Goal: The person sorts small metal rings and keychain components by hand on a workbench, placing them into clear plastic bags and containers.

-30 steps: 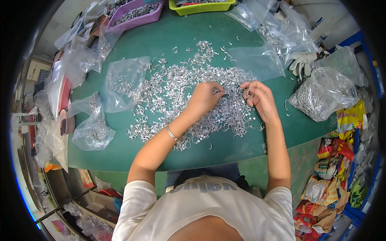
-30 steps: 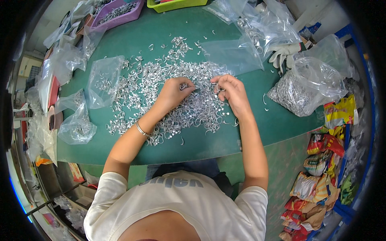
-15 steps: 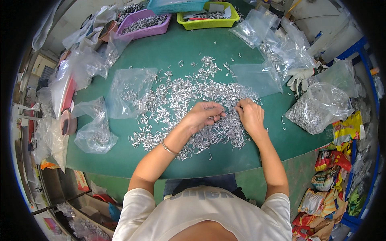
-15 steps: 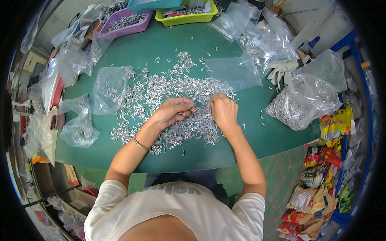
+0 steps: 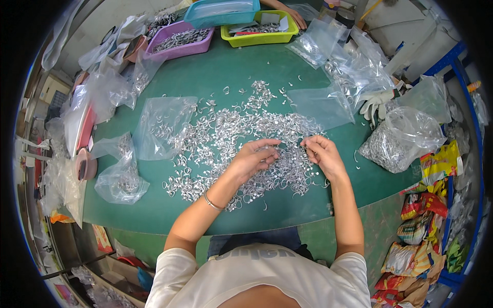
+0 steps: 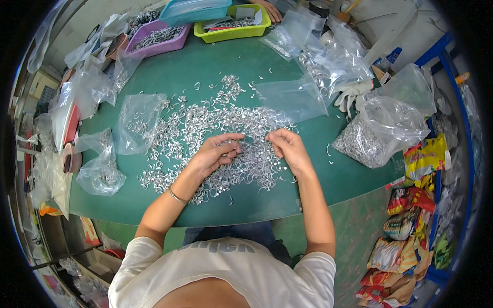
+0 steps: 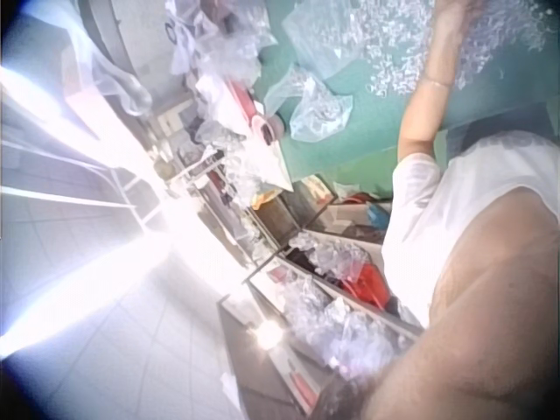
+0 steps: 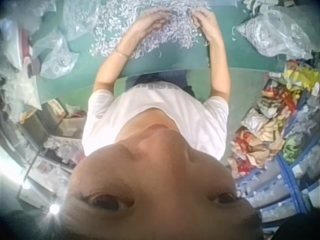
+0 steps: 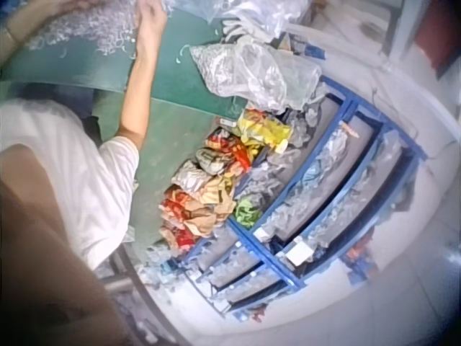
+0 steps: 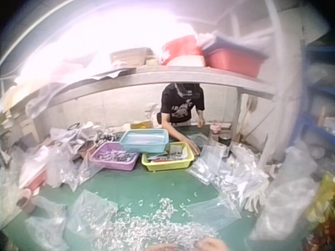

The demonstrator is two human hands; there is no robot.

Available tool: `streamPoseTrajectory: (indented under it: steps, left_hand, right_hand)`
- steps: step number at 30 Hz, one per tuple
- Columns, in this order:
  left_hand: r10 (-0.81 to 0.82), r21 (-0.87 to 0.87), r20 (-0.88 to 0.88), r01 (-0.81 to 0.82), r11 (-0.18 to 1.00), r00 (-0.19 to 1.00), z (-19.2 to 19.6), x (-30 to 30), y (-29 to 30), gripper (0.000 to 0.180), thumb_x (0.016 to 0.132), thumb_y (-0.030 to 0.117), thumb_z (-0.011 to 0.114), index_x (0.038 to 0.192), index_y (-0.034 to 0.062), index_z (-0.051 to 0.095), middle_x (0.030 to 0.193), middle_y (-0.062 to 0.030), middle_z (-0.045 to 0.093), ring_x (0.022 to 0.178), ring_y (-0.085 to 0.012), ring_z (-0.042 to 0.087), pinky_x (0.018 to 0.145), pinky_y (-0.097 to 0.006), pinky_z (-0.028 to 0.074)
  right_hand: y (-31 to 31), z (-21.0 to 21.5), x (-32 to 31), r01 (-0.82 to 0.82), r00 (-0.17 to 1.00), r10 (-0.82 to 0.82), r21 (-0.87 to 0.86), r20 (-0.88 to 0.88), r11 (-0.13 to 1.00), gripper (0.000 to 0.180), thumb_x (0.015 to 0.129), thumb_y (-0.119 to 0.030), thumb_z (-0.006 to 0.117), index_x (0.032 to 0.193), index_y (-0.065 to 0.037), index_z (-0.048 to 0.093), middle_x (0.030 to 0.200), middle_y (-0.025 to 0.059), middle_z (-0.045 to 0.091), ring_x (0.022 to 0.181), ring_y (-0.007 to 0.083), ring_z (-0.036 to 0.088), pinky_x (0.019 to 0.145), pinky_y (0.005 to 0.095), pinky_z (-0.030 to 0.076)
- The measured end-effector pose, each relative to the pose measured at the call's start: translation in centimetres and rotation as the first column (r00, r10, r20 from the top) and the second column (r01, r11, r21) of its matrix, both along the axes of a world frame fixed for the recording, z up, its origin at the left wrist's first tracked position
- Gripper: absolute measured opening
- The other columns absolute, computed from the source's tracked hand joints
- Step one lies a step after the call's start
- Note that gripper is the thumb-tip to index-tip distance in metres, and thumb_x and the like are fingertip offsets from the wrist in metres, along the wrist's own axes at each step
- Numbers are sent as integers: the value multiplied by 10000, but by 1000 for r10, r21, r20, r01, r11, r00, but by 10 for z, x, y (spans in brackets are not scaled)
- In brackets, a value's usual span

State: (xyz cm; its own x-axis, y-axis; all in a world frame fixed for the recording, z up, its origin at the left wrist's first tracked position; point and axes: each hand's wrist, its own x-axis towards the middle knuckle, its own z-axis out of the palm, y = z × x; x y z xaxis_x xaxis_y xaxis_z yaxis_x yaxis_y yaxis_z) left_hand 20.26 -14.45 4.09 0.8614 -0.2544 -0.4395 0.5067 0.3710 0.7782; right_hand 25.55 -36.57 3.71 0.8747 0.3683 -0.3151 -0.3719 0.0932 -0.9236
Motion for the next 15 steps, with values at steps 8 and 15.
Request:
streamPoseTrajectory:
  steps: [8, 15]
  left_hand:
    - [81, -170, -79, -94, 981, 994, -1, -12, -1, 224, 920, 182, 536, 1036, 6, 611, 867, -33, 600, 765, -94, 540, 646, -214, 470]
    - [122, -285, -303, -212, 935, 945, 8, -16, -23, 372, 967, 278, 421, 1061, -57, 553, 980, -127, 559, 853, -200, 587, 741, -272, 528]
  right_hand:
    - [-10, -10, -4, 61, 997, -46, 234, -69, 970, 128, 859, -35, 584, 975, -6, 537, 801, 76, 606, 530, 49, 426, 457, 189, 315]
    - [22, 15, -22, -180, 961, 185, -45, 206, 983, 162, 885, -22, 487, 1017, -19, 580, 820, 16, 595, 623, 54, 494, 537, 197, 404]
